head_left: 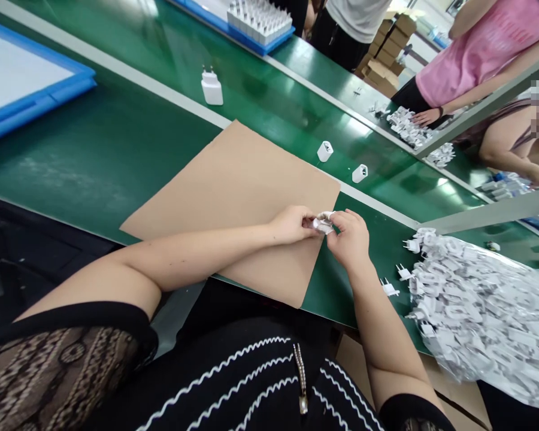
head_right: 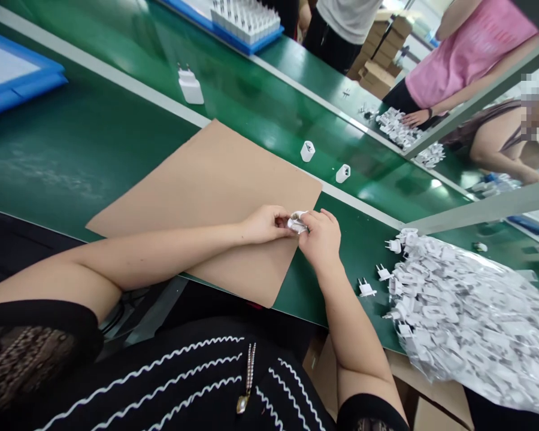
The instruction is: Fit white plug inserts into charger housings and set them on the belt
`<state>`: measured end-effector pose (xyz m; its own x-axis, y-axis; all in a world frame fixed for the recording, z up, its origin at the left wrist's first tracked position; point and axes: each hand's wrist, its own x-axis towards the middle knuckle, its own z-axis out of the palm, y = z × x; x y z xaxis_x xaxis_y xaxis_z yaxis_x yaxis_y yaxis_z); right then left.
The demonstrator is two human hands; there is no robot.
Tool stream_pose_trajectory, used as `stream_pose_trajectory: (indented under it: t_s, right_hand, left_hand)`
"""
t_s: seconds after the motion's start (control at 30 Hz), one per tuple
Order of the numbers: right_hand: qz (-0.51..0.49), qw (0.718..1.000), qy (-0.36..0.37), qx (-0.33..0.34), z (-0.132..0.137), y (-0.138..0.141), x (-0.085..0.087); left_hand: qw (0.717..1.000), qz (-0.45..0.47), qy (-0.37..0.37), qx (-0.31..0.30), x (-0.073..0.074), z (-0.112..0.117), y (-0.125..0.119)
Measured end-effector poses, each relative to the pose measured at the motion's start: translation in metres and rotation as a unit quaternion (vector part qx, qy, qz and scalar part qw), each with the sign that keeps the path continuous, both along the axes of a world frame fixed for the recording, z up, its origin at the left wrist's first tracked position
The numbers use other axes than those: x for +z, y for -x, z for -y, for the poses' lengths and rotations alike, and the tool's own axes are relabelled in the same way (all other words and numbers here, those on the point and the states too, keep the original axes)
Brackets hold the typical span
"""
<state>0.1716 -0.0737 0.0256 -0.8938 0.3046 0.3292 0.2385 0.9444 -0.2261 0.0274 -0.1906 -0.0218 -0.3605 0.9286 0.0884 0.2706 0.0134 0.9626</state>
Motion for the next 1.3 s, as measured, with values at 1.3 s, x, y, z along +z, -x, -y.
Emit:
stream_pose_trajectory:
  t_s: [1.3]
  right_hand:
    - [-0.198,0.829,0.473,-0.222,-0.022,-0.14,-0.017]
  left_hand:
    - [0.903,-0.22,0.155,0.336,0.024,-0.121,0.187]
